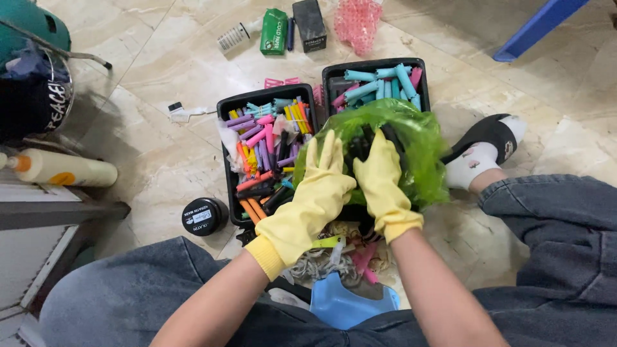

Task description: Sorting and organizing hair rollers into a divided storage tray

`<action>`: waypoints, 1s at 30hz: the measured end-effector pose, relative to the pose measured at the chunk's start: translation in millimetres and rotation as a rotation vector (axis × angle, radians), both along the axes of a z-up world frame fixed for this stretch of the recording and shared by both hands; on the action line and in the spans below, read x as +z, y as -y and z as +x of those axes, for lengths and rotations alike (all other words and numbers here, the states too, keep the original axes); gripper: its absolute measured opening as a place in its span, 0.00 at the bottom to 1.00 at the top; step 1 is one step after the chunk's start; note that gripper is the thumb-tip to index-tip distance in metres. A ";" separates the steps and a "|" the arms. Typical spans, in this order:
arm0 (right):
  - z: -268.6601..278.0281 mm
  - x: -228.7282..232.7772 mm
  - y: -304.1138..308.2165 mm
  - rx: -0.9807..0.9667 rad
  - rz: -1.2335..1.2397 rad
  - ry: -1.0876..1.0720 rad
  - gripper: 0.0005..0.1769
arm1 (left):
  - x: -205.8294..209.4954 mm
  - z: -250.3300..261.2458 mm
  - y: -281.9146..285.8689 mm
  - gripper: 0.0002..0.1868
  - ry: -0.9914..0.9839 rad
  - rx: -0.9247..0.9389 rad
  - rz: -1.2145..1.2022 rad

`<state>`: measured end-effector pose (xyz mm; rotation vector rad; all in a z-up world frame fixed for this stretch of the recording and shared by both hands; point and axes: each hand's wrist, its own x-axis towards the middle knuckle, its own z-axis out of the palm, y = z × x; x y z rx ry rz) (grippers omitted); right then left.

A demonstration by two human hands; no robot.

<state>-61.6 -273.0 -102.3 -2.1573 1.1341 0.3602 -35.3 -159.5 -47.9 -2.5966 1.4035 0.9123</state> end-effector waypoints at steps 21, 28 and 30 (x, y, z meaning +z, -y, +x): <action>-43.5 23.9 79.0 -0.098 0.659 0.641 0.25 | -32.7 7.3 -2.4 0.14 0.092 0.065 -0.046; -45.8 13.4 70.5 0.125 0.596 0.472 0.21 | -3.4 -12.8 -15.8 0.24 0.017 -0.007 -0.145; -38.5 33.6 56.0 0.252 0.555 0.361 0.19 | 2.6 -24.3 -30.1 0.34 0.010 -0.109 -0.215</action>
